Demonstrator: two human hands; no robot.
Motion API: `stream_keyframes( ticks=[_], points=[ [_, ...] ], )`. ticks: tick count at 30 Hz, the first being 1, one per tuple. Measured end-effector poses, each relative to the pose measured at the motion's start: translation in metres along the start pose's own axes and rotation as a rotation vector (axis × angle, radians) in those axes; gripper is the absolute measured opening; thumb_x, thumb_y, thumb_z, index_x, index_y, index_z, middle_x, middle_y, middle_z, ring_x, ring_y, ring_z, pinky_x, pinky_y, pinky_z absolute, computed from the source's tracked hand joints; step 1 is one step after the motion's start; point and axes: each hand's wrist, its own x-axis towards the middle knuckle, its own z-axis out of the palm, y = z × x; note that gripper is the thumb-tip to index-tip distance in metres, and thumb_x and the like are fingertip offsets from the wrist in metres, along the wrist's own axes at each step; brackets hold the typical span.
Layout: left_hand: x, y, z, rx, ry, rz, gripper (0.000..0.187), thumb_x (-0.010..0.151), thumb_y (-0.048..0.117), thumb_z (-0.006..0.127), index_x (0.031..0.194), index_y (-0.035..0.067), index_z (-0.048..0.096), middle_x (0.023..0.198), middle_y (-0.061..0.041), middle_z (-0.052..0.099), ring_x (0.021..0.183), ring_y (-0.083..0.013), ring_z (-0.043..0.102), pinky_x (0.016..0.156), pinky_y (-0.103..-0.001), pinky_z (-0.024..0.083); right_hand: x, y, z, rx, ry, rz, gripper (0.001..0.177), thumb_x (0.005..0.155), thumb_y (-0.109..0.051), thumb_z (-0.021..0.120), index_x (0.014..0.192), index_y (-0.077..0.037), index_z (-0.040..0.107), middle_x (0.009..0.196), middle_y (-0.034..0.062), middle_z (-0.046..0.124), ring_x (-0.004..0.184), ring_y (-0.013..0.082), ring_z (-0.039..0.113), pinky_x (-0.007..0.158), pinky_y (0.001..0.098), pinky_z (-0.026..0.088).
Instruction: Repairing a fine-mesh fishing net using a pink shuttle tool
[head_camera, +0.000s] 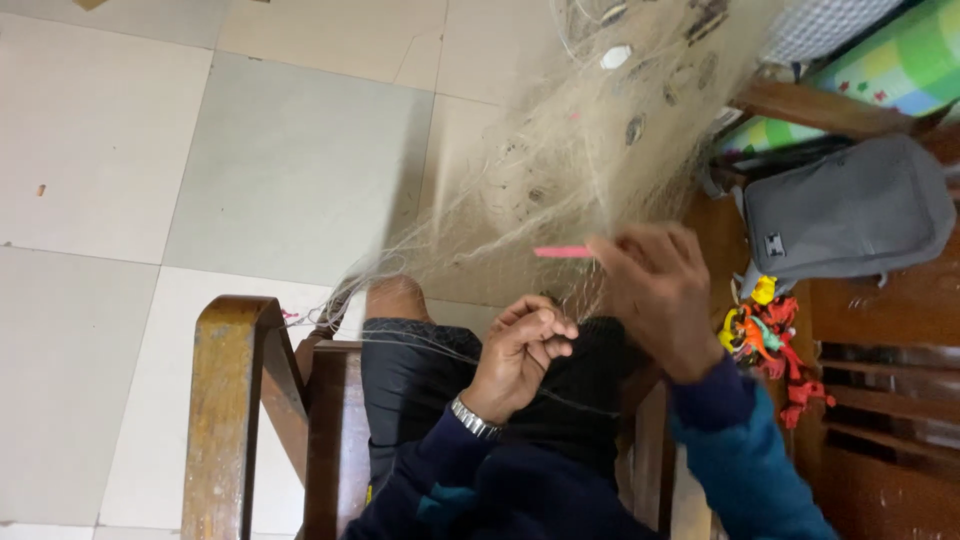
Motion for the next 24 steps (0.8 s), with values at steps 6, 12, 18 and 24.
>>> stream_keyframes(
  ticks=[6, 12, 18, 24],
  points=[
    [0.002, -0.007, -0.003, -0.064, -0.068, -0.041, 0.012, 0.080, 0.001, 0.061, 0.083, -0.008, 0.054, 0.068, -0.020, 0.056, 0.073, -0.0317, 0.065, 0.059, -0.033, 0.060, -0.067, -0.023, 0.001, 0.170, -0.018, 0.376, 0.014, 0.086, -0.012, 0.060, 0.092, -0.013, 0.072, 0.081, 0.0079, 0.057, 0.064, 0.0242, 0.053, 0.056, 0.0321, 0.048],
    [-0.005, 0.013, 0.013, 0.029, -0.112, -0.085, 0.005, 0.082, 0.005, 0.060, 0.082, 0.001, 0.055, 0.078, -0.019, 0.065, 0.070, -0.0198, 0.063, 0.063, -0.024, 0.051, -0.099, -0.028, 0.005, 0.180, -0.098, 0.511, 0.018, 0.088, -0.006, 0.060, 0.104, -0.012, 0.065, 0.089, 0.0103, 0.056, 0.080, 0.0240, 0.053, 0.072, 0.0333, 0.045],
    [-0.007, 0.011, 0.015, 0.119, -0.148, -0.004, 0.004, 0.085, 0.005, 0.058, 0.082, 0.002, 0.056, 0.079, -0.016, 0.065, 0.071, -0.0188, 0.063, 0.065, -0.023, 0.051, -0.097, -0.029, 0.004, 0.171, -0.102, 0.506, 0.020, 0.087, -0.004, 0.061, 0.105, -0.011, 0.066, 0.089, 0.0107, 0.056, 0.078, 0.0229, 0.054, 0.070, 0.0319, 0.046],
    [-0.009, 0.007, 0.020, 0.284, -0.126, 0.110, 0.002, 0.082, -0.001, 0.059, 0.082, 0.000, 0.059, 0.079, -0.015, 0.066, 0.072, -0.0178, 0.063, 0.064, -0.023, 0.052, -0.079, -0.044, 0.004, 0.246, -0.058, 0.586, 0.016, 0.088, -0.006, 0.058, 0.102, -0.007, 0.066, 0.093, 0.0109, 0.060, 0.078, 0.0199, 0.060, 0.071, 0.0296, 0.049]
  ],
)
